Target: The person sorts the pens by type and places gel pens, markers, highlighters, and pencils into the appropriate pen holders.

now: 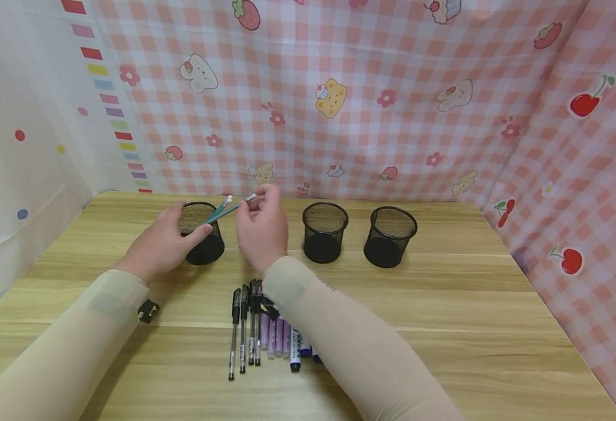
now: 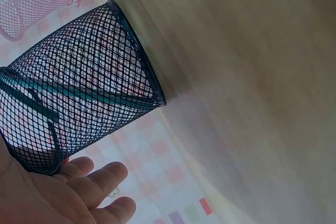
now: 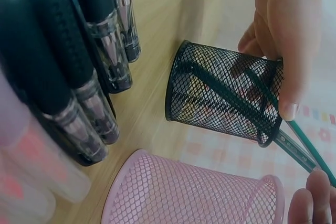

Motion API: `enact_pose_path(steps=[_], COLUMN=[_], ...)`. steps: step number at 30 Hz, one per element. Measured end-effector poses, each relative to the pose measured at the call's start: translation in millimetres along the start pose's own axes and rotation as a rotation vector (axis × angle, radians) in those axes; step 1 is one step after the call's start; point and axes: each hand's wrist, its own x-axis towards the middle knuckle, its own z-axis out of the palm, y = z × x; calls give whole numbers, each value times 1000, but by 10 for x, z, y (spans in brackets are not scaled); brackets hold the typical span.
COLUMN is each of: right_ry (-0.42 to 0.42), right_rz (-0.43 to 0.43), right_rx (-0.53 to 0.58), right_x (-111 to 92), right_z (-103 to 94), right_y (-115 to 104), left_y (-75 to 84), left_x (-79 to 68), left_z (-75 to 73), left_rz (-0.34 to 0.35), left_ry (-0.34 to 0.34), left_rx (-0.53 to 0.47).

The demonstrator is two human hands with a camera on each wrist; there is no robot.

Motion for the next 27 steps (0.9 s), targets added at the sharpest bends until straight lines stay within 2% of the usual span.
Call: enact_pose_path(steps=[11, 17, 22, 27], right_ry=[-60, -82, -82, -68], right_rz=[25, 72, 107, 102], right_rx=[-89, -123, -133, -159], right_x=[-18, -27, -33, -32], right_z=[41, 48, 50, 42], right_y=[-20, -50, -66, -65], left_y=[0, -12, -17, -22], left_x=[16, 8, 7, 5], left_z=[-5, 4, 9, 11], left_rz=[3, 7, 5, 3], left_ry=[11, 19, 21, 22], left_rx=[-27, -36, -32, -32])
